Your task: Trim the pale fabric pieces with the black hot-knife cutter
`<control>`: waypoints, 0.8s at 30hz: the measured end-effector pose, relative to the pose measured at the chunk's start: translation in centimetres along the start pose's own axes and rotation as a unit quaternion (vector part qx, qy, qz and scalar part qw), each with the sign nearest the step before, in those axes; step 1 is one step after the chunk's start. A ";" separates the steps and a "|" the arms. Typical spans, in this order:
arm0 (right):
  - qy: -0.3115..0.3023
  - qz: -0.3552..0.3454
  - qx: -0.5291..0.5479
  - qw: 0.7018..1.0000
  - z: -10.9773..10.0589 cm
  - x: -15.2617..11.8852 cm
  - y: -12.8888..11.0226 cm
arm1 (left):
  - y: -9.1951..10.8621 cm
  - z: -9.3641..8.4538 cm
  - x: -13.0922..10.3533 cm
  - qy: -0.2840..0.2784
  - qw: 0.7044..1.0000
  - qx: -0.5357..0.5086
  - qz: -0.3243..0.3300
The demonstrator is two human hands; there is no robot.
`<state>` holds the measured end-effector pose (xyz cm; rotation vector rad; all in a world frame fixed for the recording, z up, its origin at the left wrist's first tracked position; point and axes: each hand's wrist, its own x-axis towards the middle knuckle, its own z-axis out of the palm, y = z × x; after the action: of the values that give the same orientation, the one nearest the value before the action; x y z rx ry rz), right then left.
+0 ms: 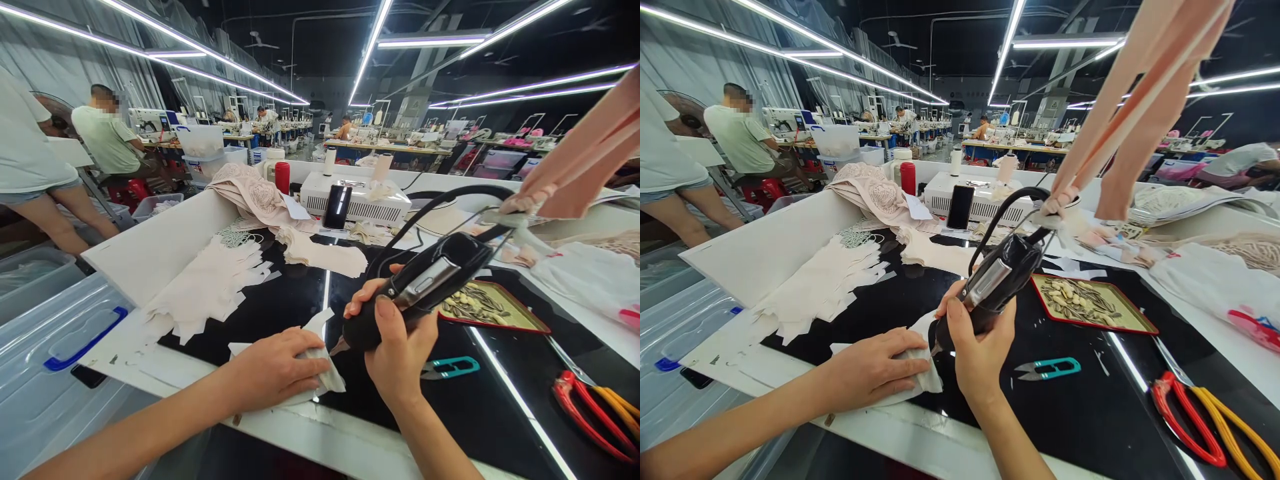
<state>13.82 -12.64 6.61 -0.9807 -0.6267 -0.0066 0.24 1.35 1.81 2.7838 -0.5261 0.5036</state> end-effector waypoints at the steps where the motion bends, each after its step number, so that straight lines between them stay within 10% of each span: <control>1: -0.001 -0.001 -0.002 1.000 0.0 0.0 0.1 | 0.0 0.0 0.0 0.001 1.000 0.000 0.001; 24: 0.001 -0.008 -0.008 1.000 0.2 0.1 0.5 | 1.6 0.2 -0.5 -0.022 0.999 -0.020 -0.042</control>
<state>13.97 -12.15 6.37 -0.9911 -0.6345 -0.0275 -0.77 -0.03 1.75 2.7709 -0.4211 0.4113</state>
